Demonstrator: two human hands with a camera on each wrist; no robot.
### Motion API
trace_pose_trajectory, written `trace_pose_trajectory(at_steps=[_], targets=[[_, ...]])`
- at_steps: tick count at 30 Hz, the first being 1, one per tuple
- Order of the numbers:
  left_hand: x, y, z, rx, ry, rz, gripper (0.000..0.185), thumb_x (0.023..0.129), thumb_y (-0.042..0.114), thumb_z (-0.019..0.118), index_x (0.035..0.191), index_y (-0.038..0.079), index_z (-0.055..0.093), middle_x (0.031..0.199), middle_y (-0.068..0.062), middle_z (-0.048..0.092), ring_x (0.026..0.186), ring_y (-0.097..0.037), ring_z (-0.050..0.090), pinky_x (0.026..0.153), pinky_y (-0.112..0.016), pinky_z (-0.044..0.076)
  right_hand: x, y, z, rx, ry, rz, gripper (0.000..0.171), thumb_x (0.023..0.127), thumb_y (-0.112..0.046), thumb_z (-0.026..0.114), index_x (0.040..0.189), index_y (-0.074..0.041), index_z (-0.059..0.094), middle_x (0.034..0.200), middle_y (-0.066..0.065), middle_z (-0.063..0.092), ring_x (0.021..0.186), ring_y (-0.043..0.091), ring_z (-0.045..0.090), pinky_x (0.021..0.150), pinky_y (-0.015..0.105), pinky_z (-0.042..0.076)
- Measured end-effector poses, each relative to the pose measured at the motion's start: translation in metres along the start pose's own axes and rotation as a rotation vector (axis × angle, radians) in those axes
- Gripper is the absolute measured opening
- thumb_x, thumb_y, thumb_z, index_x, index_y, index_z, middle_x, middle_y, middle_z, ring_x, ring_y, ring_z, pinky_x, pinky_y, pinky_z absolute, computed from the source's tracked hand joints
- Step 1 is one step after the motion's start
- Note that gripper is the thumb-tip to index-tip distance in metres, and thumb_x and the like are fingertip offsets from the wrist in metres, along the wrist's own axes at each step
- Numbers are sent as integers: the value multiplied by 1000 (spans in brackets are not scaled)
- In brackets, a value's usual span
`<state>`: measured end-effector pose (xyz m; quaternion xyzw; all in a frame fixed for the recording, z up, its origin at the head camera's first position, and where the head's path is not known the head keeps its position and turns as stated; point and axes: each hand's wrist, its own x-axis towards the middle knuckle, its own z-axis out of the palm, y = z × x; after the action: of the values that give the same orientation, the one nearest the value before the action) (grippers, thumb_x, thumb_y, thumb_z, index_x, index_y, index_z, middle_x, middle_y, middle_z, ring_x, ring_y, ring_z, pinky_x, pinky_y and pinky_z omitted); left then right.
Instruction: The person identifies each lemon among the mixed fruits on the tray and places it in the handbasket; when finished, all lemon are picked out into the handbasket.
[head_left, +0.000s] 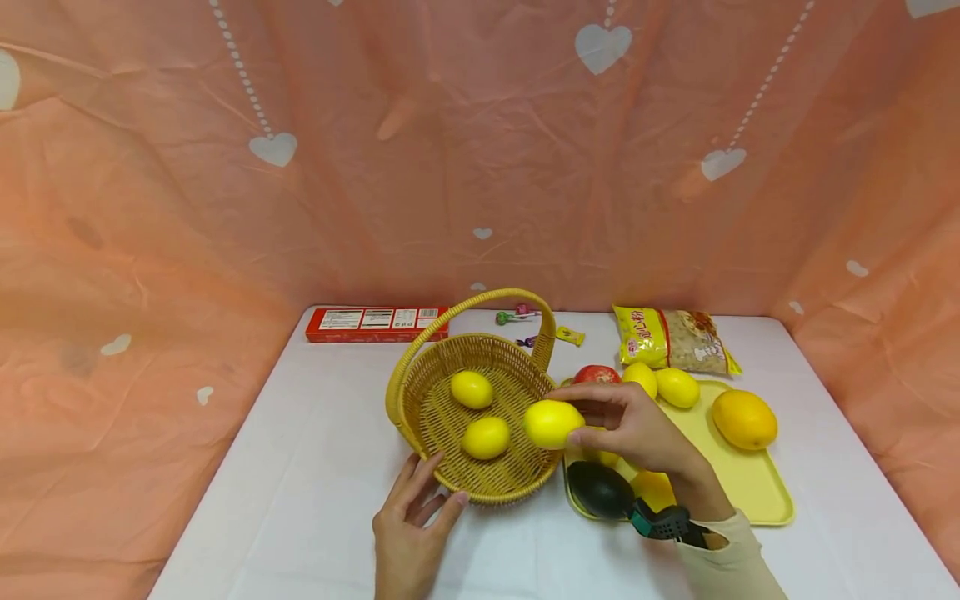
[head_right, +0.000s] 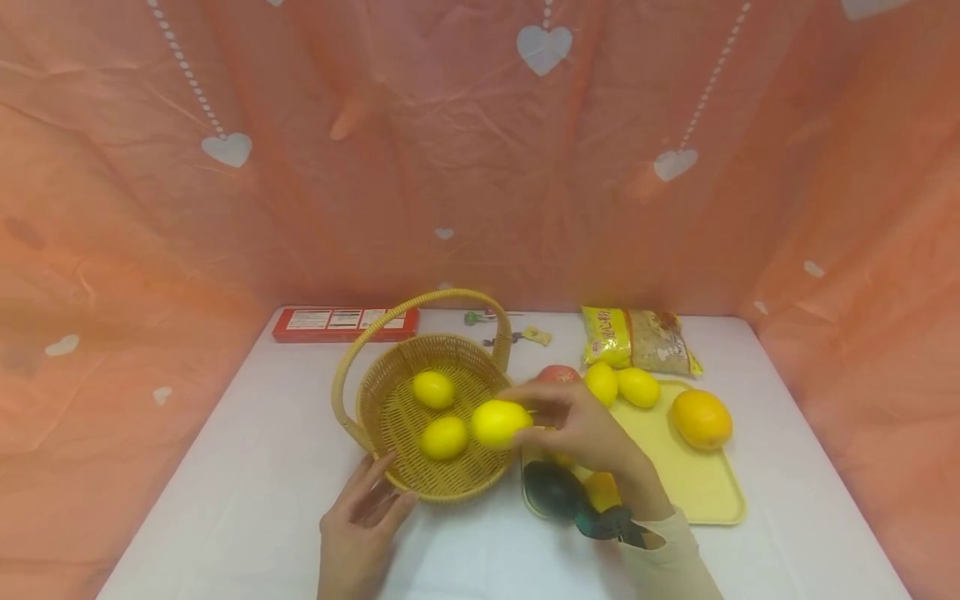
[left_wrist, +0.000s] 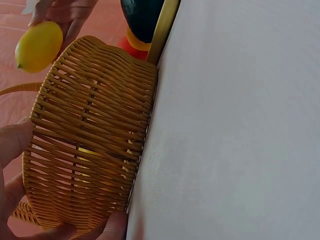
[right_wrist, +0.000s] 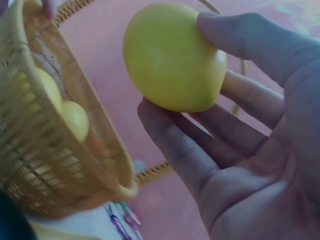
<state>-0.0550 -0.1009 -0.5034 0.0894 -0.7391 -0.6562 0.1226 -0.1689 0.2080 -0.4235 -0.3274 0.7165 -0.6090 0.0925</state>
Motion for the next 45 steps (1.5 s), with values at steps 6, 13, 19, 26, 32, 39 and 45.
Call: trace_pose_trajectory(at_steps=[6, 13, 19, 26, 32, 39, 45], targets=[[0, 0, -1, -6, -2, -8, 61, 88, 7, 93, 145, 11, 73, 169, -32, 40, 133, -46, 67, 99, -37, 67, 7, 9, 13, 21, -68, -14, 45, 97, 2, 80, 141, -1, 71, 136, 12, 76, 118, 18, 76, 102, 34, 67], [0, 0, -1, -3, -6, -10, 61, 88, 7, 93, 145, 11, 72, 169, -32, 40, 134, -46, 67, 99, -37, 67, 13, 13, 32, 47, -107, 13, 41, 99, -5, 82, 139, -2, 73, 136, 17, 75, 117, 17, 76, 101, 33, 67], [-1, 1, 0, 1, 0, -10, 60, 88, 8, 93, 144, 12, 73, 169, -31, 41, 133, -46, 68, 98, -38, 67, 18, 18, 52, -82, -127, 4, 41, 98, -12, 85, 137, -6, 75, 133, 14, 77, 111, 15, 76, 95, 32, 69], [-1, 1, 0, 3, 1, 3, 60, 88, 8, 93, 144, 11, 73, 168, -32, 42, 132, -46, 69, 98, -39, 67, 20, 16, 68, -252, -106, -3, 43, 94, -21, 90, 135, -14, 77, 130, 3, 79, 111, 11, 73, 94, 30, 68], [0, 0, 1, 10, 1, 1, 60, 88, 11, 94, 144, 12, 73, 168, -32, 41, 131, -45, 69, 98, -40, 67, 22, 11, 76, -374, -128, -10, 45, 93, -24, 91, 135, -18, 78, 132, -2, 80, 115, 9, 72, 101, 32, 66], [0, 1, 1, 9, 3, -5, 60, 87, 6, 93, 144, 10, 73, 168, -32, 42, 131, -45, 69, 98, -40, 67, 22, 8, 73, -286, -129, 66, 41, 95, -24, 89, 132, -10, 79, 127, 3, 82, 114, 18, 78, 102, 40, 67], [0, 1, 1, 10, -2, -17, 60, 88, 5, 93, 144, 9, 73, 169, -32, 41, 132, -47, 68, 99, -38, 67, 17, 9, 57, -197, -45, 83, 43, 96, -18, 88, 136, -6, 77, 132, 9, 80, 124, 32, 76, 108, 37, 64]])
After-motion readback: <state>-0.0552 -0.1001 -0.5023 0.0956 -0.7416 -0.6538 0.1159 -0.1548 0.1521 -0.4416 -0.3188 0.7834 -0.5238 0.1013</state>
